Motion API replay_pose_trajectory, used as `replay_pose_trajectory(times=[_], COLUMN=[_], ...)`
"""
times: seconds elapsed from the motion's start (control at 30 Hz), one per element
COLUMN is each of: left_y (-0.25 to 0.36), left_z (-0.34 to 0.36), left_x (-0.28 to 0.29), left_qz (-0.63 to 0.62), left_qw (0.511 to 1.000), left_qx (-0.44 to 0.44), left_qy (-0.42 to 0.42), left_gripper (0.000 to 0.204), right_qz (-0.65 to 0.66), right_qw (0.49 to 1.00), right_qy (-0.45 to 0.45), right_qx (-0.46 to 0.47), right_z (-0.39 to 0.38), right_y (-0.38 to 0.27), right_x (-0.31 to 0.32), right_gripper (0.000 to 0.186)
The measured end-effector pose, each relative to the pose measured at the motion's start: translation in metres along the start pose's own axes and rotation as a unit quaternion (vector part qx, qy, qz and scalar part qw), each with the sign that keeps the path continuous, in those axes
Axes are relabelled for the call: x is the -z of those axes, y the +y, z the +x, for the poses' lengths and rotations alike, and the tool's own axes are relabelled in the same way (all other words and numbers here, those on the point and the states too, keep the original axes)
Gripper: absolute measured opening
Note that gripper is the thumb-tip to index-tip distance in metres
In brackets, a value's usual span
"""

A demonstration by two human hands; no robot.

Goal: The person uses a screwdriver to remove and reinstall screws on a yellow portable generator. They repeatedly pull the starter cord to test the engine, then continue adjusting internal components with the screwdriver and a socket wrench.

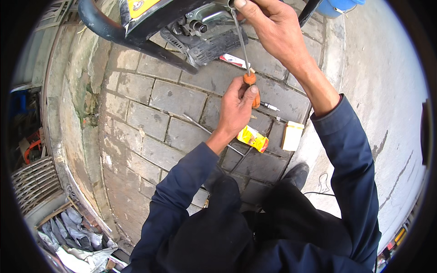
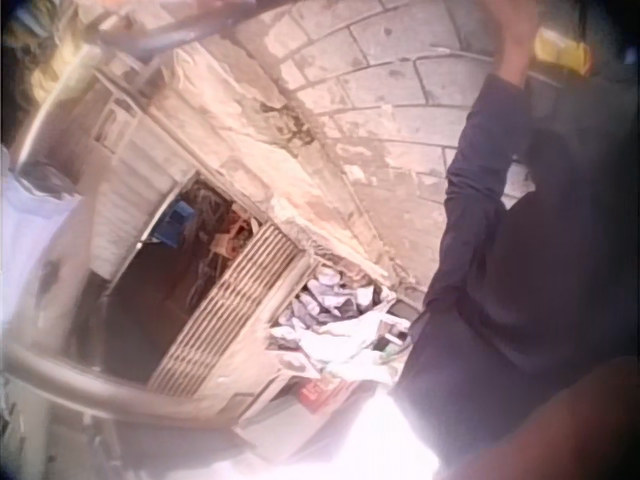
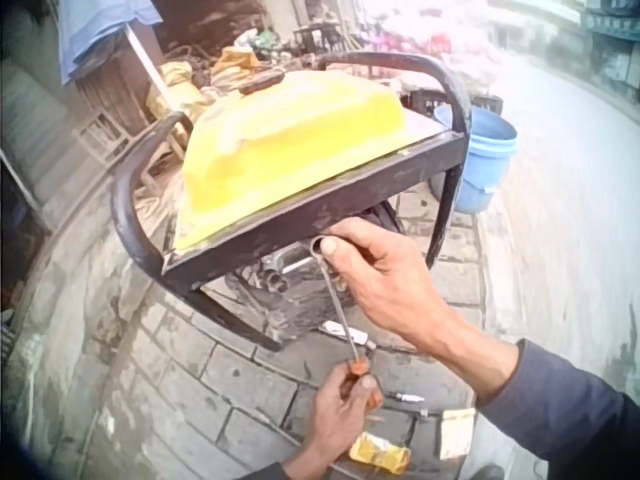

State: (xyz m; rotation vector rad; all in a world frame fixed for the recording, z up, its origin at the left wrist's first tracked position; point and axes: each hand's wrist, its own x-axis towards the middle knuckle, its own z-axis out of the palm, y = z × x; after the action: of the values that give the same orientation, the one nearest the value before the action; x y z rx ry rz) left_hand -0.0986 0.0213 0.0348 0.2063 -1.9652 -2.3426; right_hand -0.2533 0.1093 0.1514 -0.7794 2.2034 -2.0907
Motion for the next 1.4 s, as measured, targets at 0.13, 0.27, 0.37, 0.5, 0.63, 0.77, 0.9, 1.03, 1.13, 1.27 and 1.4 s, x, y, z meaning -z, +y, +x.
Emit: replay_pose_trajectory(times=[0.13,0.27,0.37,0.5,0.63,0.77,0.9,1.03,1.13,1.27,1.4], left_y=[-0.003,-0.01,-0.013,-0.014,-0.011,-0.002,0.007,0.01,0.012,0.023,0.041], left_z=[0.003,0.006,0.01,0.021,0.033,0.036,0.03,0.027,0.028,0.028,0.025], left_x=[0.0,-0.001,-0.001,0.001,0.003,0.01,0.021,0.025,0.024,0.037,0.069], left_qz=[0.003,0.005,0.003,0.034,0.029,0.039,0.024,0.026,0.0,-0.022,0.022], left_qw=[1.0,1.0,1.0,0.997,0.997,0.996,0.998,0.998,1.0,0.998,0.993], left_qx=[0.008,-0.008,-0.016,-0.06,-0.063,-0.075,-0.06,-0.056,-0.01,-0.006,0.056], left_qy=[0.003,0.01,0.01,0.022,0.024,0.026,0.017,-0.008,-0.021,-0.054,-0.103], left_gripper=[0.021,0.019,0.021,0.025,0.026,0.026,0.028,0.034,0.036,0.036,0.041], right_qz=[-0.007,-0.004,0.001,-0.006,-0.029,-0.022,0.019,0.066,0.077,0.123,0.138], right_qw=[1.0,1.0,1.0,1.0,0.999,0.999,1.0,0.996,0.993,0.99,0.988], right_qy=[0.003,0.006,0.002,0.003,0.001,-0.002,-0.002,0.002,0.002,0.012,0.012], right_qx=[0.009,0.004,-0.013,-0.001,0.027,0.025,0.004,-0.057,-0.089,-0.072,-0.075], right_z=[0.0,-0.001,-0.002,-0.002,-0.001,-0.001,-0.001,0.001,0.004,0.006,0.007], right_y=[-0.001,-0.002,-0.002,-0.001,0.002,0.003,0.001,0.001,0.002,0.003,0.003], right_x=[-0.001,-0.002,-0.002,-0.003,-0.003,-0.002,-0.003,-0.009,-0.015,-0.02,-0.022], right_gripper=[0.018,0.019,0.02,0.02,0.02,0.02,0.021,0.023,0.026,0.027,0.028])
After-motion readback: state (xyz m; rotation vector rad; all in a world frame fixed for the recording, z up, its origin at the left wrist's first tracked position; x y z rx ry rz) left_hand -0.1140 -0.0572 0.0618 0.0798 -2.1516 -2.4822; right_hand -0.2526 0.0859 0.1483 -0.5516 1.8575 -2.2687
